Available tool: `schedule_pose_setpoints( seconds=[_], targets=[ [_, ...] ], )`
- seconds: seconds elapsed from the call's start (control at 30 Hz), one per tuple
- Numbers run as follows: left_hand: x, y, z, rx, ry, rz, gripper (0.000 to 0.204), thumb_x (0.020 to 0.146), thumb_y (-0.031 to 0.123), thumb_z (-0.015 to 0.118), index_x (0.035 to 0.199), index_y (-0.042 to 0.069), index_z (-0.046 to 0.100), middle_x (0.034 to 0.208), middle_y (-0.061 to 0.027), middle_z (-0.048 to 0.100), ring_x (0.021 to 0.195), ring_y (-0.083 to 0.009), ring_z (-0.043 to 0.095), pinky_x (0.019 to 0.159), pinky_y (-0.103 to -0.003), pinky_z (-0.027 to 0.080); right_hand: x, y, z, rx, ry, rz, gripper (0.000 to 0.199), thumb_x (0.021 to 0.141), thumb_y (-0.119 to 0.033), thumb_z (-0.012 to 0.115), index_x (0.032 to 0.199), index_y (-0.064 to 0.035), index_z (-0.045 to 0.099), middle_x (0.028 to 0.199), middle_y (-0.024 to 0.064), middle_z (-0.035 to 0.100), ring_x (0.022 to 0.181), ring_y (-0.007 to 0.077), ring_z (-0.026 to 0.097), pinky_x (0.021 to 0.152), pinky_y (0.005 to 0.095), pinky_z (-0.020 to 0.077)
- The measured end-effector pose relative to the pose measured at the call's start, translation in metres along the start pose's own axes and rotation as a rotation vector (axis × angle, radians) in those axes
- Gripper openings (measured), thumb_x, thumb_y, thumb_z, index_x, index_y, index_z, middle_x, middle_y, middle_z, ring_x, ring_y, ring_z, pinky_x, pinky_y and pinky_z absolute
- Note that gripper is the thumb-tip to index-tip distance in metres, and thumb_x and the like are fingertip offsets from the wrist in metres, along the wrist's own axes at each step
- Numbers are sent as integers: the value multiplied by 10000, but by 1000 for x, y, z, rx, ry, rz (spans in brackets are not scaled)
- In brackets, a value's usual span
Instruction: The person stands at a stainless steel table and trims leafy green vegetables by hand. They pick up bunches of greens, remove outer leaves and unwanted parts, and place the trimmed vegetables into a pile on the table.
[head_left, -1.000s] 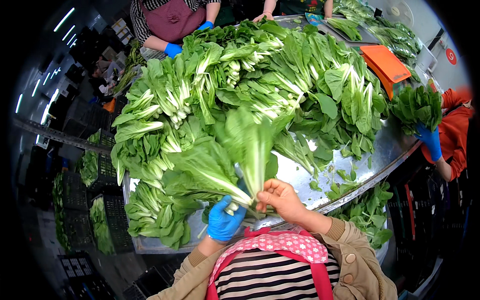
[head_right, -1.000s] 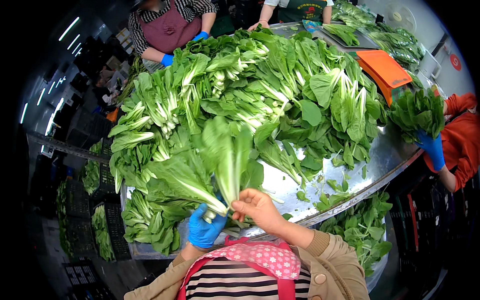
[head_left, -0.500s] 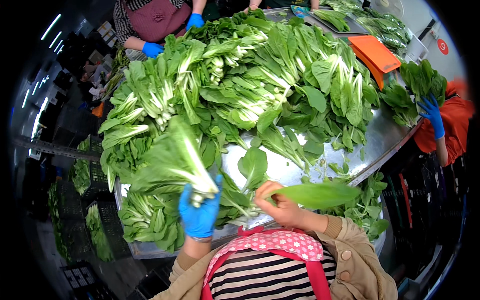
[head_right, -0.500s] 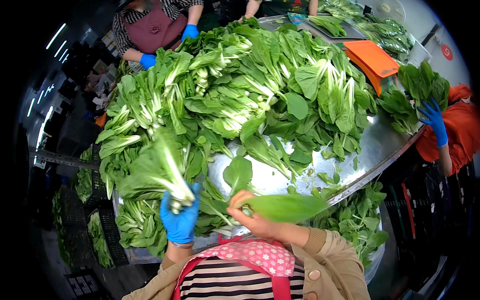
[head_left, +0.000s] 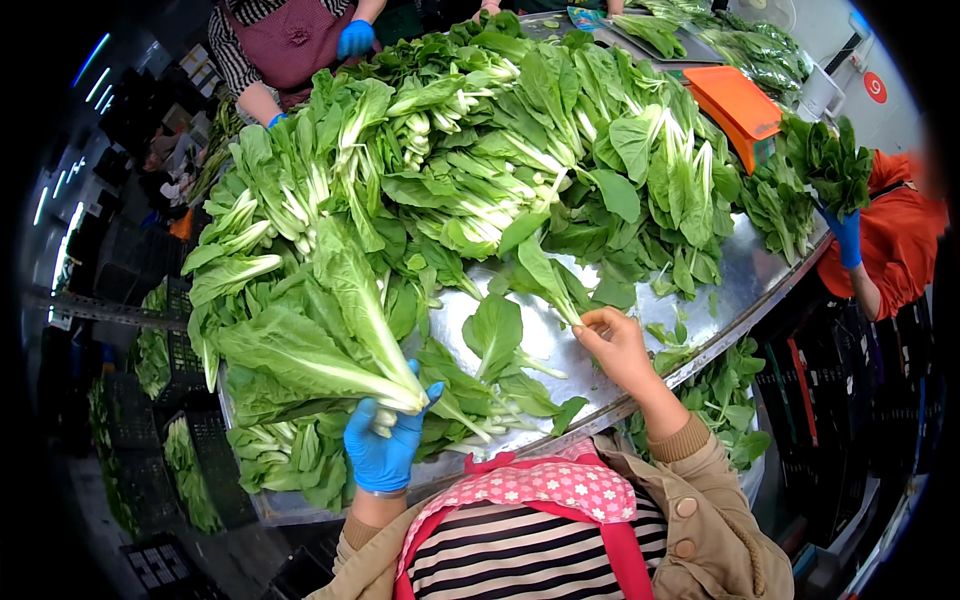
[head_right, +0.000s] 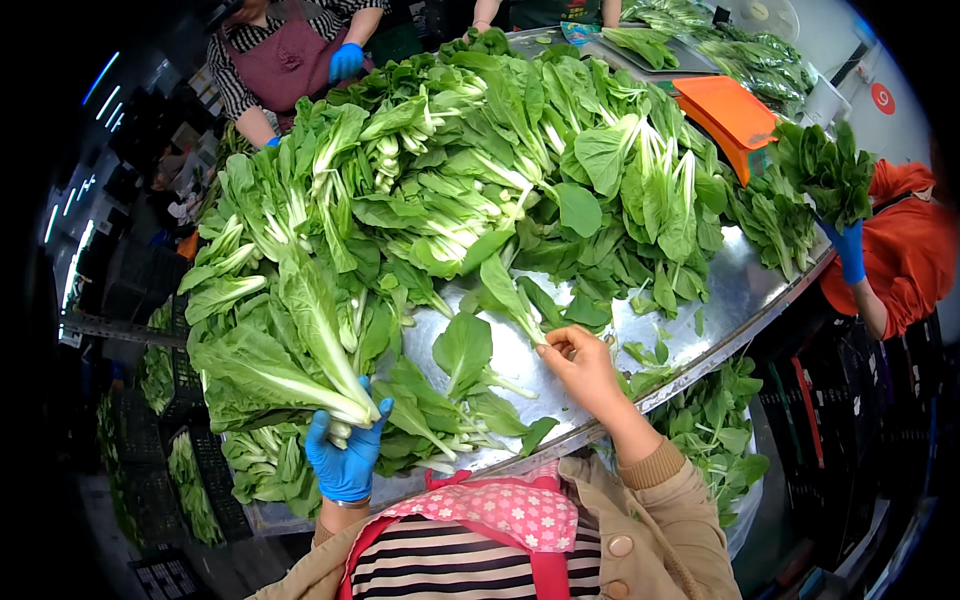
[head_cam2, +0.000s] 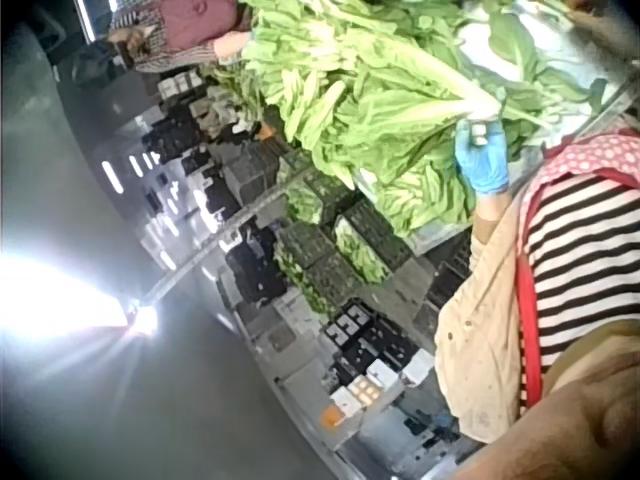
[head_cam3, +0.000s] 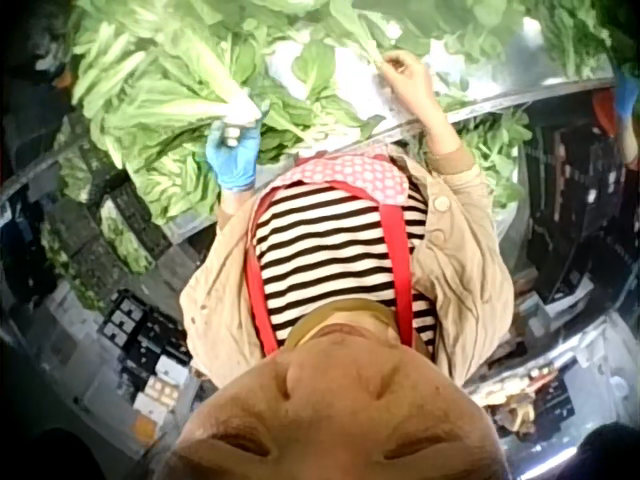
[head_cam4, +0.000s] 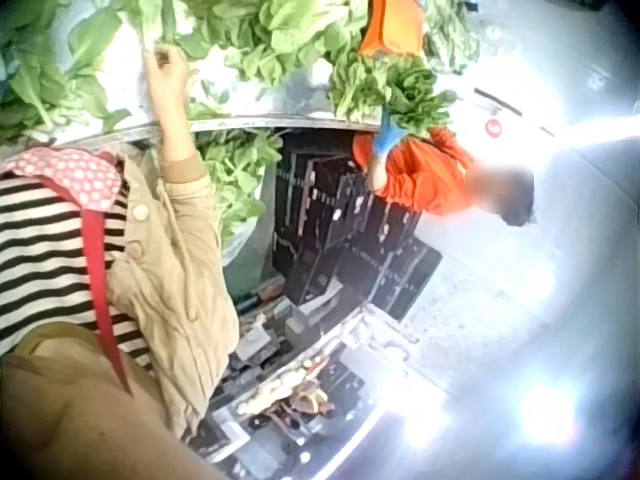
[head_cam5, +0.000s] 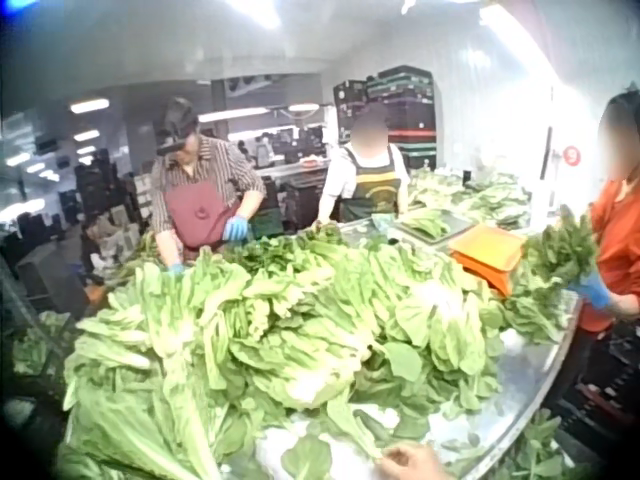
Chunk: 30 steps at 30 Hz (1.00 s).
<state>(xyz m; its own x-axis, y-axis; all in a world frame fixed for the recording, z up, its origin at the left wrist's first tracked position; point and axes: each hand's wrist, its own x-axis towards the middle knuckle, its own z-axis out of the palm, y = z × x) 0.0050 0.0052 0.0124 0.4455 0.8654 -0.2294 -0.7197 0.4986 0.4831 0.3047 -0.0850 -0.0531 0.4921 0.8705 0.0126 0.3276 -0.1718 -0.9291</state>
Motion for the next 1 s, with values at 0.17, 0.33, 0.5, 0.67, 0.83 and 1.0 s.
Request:
schedule_pose_setpoints(
  seconds=[0.17,0.33,0.5,0.67,0.83,1.0],
  targets=[
    [-7,-10,8,26,46,-76,674,758,162,623,1335,23,303,1309,-172,406,1220,-320,396,1015,-593,272,-12,-21,7,710,-172,329,198,805,-91,642,963,2,568,824,45,595,692,112,567,598,236,468],
    [-10,-22,11,62,12,-133,603,778,186,605,1301,18,356,1298,-176,428,1190,-309,437,999,-530,333,-25,-38,24,919,-229,240,192,791,-30,641,956,-11,545,839,46,591,711,111,572,612,240,482],
    [-9,-33,11,16,32,-252,499,778,64,570,1249,5,416,1220,-142,499,1156,-281,462,1038,-439,315,-31,-69,37,861,-349,203,154,790,-35,651,909,-40,553,840,25,595,732,98,573,620,235,476],
    [-3,-40,-15,48,39,-354,462,770,18,570,1219,30,457,1157,-127,541,1118,-263,490,1008,-400,344,-35,-81,53,822,-480,174,178,790,-76,673,927,-31,568,837,4,599,737,70,555,633,216,451],
    [3,-37,8,-23,4,-393,468,795,38,554,1238,-17,412,1208,-159,502,1137,-291,474,1015,-416,340,-35,-85,57,743,-457,186,137,761,-58,699,843,-34,592,790,12,592,680,73,532,608,213,432],
    [18,-33,1,-175,133,-262,401,818,45,529,1193,-62,434,1175,-187,519,1113,-297,495,988,-433,375,-33,-69,58,356,-267,-267,142,744,-41,684,832,-7,579,756,64,594,660,130,554,603,241,449]
  ],
)
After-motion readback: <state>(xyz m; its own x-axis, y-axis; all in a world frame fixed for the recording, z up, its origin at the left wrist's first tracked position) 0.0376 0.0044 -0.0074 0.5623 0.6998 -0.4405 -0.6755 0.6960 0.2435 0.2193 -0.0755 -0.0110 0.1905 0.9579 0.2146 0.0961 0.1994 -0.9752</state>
